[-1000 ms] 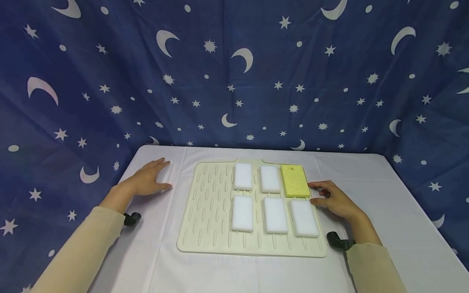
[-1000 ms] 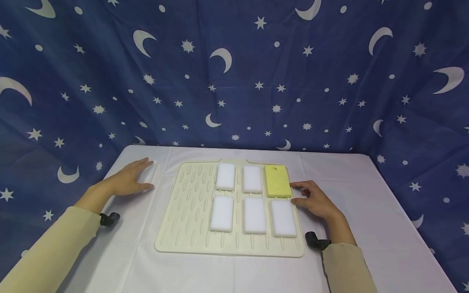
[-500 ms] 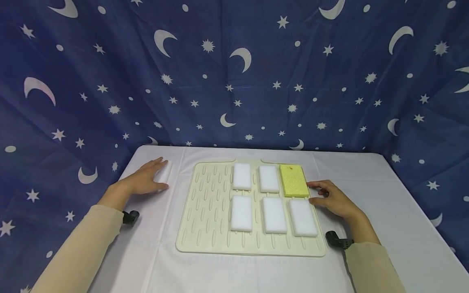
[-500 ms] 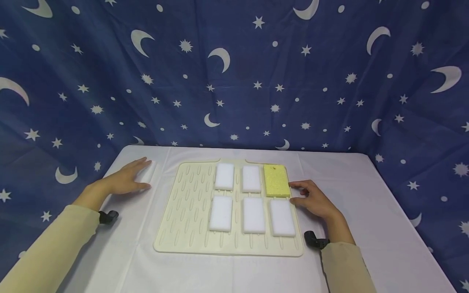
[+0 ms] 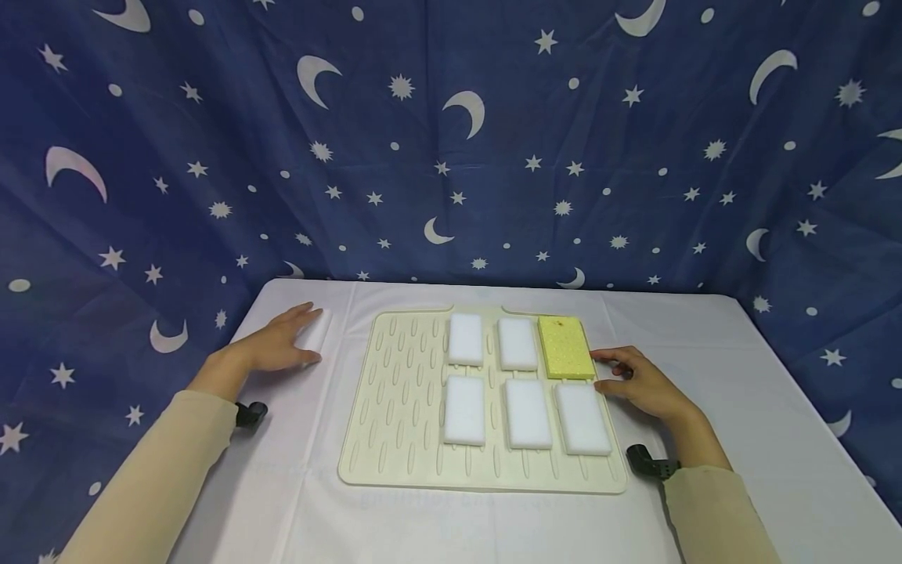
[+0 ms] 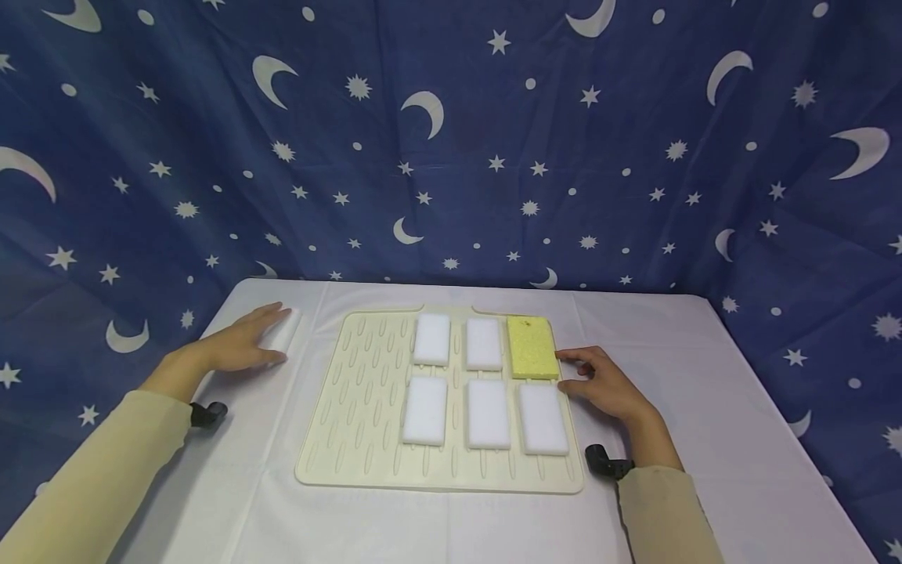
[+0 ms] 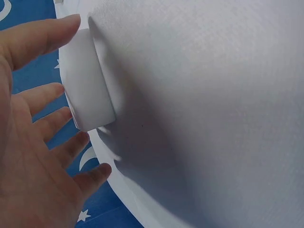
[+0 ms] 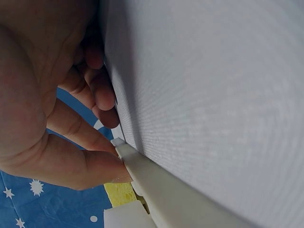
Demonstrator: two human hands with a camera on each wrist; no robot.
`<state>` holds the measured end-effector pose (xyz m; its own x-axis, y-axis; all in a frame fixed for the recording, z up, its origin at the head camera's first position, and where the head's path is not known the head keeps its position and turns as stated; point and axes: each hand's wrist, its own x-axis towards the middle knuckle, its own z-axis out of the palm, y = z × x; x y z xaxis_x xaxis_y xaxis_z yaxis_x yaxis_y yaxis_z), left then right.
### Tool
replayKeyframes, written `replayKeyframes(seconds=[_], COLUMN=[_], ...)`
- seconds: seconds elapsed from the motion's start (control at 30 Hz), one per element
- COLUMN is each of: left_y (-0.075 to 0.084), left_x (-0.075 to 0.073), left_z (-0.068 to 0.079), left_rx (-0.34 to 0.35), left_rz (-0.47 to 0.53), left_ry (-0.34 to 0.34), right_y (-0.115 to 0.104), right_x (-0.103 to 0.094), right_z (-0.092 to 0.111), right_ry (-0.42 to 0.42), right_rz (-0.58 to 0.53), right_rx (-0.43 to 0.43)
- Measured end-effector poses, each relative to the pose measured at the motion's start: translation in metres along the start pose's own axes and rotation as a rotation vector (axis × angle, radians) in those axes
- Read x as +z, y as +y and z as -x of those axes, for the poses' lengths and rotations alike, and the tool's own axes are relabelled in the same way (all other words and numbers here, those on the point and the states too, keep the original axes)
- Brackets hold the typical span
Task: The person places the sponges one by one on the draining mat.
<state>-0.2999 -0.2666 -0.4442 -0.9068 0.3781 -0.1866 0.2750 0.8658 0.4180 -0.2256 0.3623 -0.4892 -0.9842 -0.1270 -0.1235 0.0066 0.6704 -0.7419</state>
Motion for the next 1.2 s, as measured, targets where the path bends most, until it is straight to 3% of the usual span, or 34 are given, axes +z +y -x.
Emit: replayKeyframes(seconds=[0.4,1.2], left_y=[-0.001,0.0013], left_x=[0.0004,-0.0039], left_z=[-0.0055,-0.0005], left_rx=[-0.007,0.025], left_rz=[-0.023,-0.031], left_ry=[0.005,0.068], right_y=[0.0027,0.0043], right_x=[-0.001,-0.0012], right_z=[-0.0004,-0.0008], right_ry=[0.003,0.005], right_rz=[-0.004,0.015], right_rx=[-0.021,-0.014])
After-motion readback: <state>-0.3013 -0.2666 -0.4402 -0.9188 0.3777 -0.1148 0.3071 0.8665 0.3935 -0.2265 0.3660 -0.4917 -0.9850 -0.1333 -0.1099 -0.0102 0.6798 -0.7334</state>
